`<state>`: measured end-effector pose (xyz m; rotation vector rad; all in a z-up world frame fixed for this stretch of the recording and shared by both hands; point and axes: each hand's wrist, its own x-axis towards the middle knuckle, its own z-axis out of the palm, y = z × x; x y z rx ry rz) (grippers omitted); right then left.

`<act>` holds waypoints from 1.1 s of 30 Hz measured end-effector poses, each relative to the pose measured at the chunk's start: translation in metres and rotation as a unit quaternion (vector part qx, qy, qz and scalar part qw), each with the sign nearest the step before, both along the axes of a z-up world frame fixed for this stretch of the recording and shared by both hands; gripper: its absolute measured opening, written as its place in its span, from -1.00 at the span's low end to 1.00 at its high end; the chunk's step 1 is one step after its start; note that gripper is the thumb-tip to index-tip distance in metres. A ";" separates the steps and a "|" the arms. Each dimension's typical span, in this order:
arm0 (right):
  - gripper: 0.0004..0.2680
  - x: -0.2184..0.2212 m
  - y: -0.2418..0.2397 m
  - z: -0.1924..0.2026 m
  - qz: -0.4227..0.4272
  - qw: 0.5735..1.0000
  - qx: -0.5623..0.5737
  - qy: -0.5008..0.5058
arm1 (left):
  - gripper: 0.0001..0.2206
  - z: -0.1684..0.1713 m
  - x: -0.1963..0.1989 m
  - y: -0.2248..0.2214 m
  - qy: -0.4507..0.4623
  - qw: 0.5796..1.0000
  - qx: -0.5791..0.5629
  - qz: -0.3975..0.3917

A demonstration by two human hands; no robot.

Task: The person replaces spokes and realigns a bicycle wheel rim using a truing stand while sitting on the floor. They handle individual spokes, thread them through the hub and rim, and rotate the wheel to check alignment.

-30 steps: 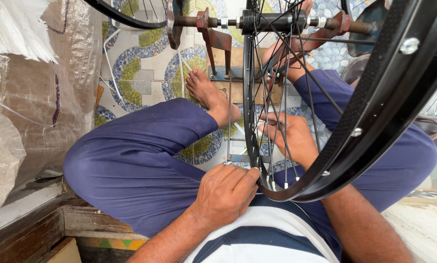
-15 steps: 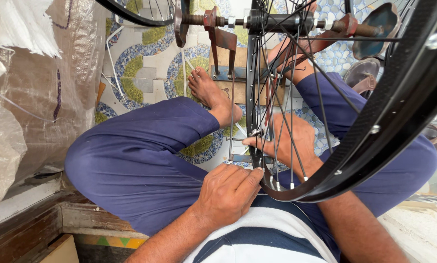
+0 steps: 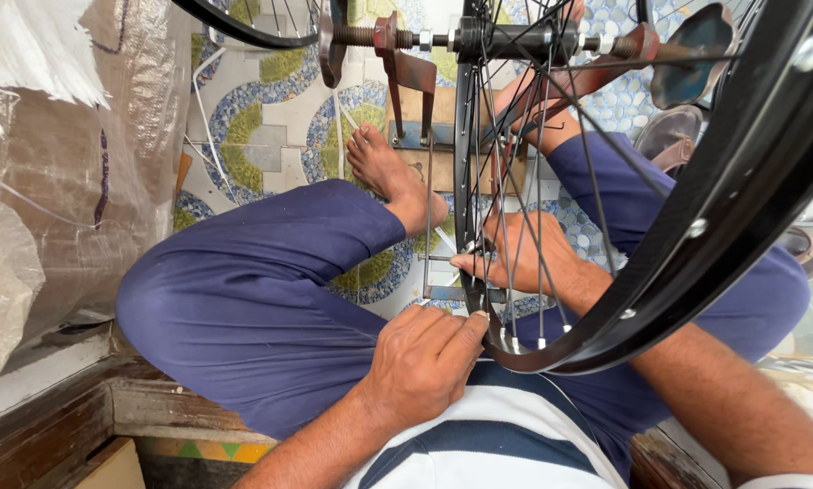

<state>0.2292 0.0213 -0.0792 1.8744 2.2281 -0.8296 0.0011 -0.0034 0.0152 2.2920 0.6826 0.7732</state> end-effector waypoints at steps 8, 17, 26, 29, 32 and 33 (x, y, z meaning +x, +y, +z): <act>-0.74 0.014 -0.013 0.007 -0.007 0.945 0.095 0.313 | -0.61 -0.020 -0.008 0.016 -0.082 0.988 -0.120 -0.045; -0.81 -0.001 -0.045 0.005 -0.252 0.915 -0.029 0.314 | -0.71 -0.096 0.021 0.067 0.006 0.958 -0.286 -0.005; -0.75 -0.023 -0.085 0.063 -0.107 0.956 0.127 0.244 | -0.61 -0.089 0.025 0.085 -0.006 0.871 -0.460 -0.172; -0.78 -0.025 -0.087 0.100 -0.108 0.954 0.151 0.234 | -0.58 -0.086 0.021 0.088 -0.145 0.729 -0.578 -0.337; -0.84 -0.027 -0.093 0.129 -0.190 0.930 0.124 0.290 | -0.47 -0.078 0.017 0.087 -0.137 0.642 -0.667 -0.354; -0.84 -0.027 -0.093 0.135 -0.189 0.930 0.126 0.290 | -0.47 -0.075 0.018 0.085 -0.137 0.643 -0.665 -0.354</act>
